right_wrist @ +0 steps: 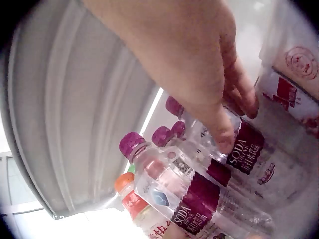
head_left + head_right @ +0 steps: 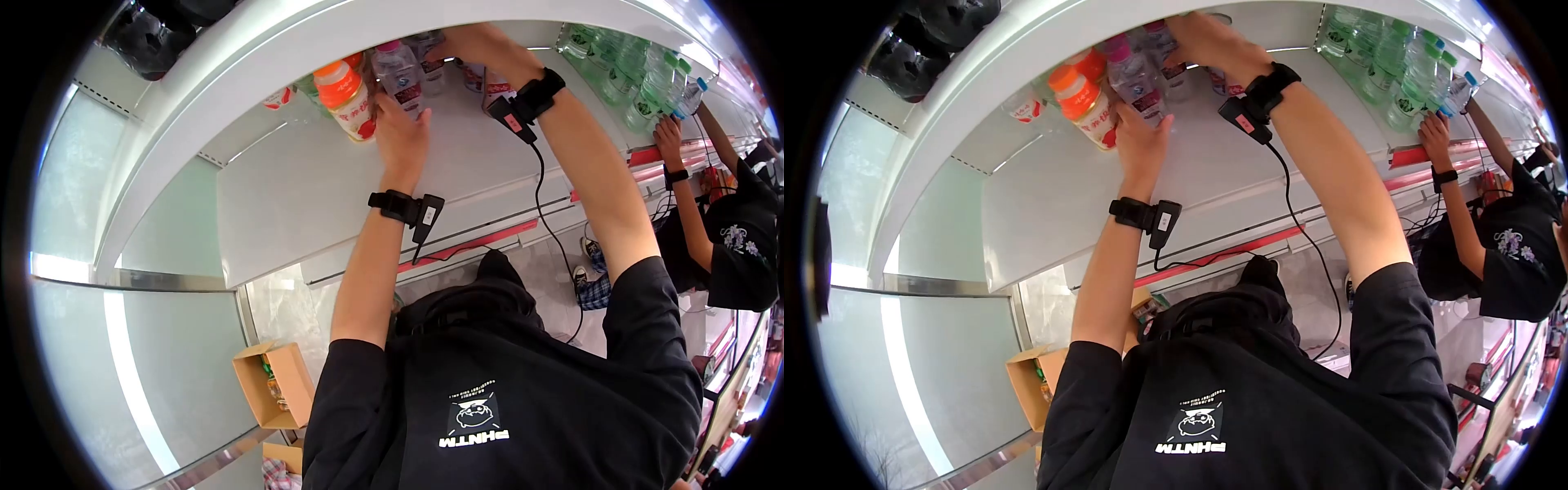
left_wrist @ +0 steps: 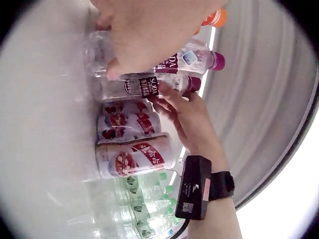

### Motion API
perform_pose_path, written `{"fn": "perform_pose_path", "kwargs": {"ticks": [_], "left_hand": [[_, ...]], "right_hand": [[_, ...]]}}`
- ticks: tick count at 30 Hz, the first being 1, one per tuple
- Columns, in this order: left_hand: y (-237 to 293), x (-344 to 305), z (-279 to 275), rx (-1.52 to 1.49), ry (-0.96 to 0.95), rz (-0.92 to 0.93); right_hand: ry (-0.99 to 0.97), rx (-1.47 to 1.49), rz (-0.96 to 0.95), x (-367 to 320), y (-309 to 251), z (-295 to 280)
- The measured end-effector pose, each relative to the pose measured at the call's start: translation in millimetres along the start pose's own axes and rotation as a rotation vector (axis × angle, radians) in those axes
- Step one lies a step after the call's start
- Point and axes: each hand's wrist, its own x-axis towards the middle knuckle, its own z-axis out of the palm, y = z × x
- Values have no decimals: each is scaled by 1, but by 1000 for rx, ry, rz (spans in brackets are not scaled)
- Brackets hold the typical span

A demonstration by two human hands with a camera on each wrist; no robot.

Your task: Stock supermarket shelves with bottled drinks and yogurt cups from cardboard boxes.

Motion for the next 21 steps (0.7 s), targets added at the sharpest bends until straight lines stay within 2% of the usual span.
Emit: {"fn": "perform_pose_path", "kwargs": {"ticks": [1, 3, 4, 6, 7, 9, 10, 12, 14, 16, 18, 19, 20, 21], "left_hand": [[0, 1, 0, -18, -7, -17], [-2, 1, 0, -36, -15, -33], [-4, 2, 2, -36, -7, -20], [-5, 2, 1, -37, 2, -7], [-5, 2, 1, -30, 2, -3], [-3, 4, -1, -25, 6, 4], [-3, 4, -3, -18, 12, 16], [-2, 3, -6, -9, 19, 24], [-1, 4, -9, 10, -45, -22], [1, 0, -11, -8, 7, 31], [1, -8, -15, -24, 63, 79], [0, -16, -19, -161, 125, 139], [-1, -23, -25, -298, 191, 202], [3, -35, -38, -295, 197, 196]], "right_hand": [[5, -2, -1, 8, 3, 0], [-69, -402, -195, 29, 10, 1], [-67, -403, -196, 30, 16, 2], [39, -438, -427, 26, 20, 0], [40, -440, -427, 25, 22, -1], [-47, -420, -200, 16, 11, -9], [-47, -422, -200, 15, 10, -11], [34, -407, -341, 13, 17, -9], [64, -419, -329, 12, 19, -6], [92, -430, -316, 6, 17, -6], [260, -403, -400, -12, 5, -10], [256, -402, -405, -22, -1, -11], [395, -326, -423, -34, -7, -13], [529, -245, -437, -50, -13, -12]]}}
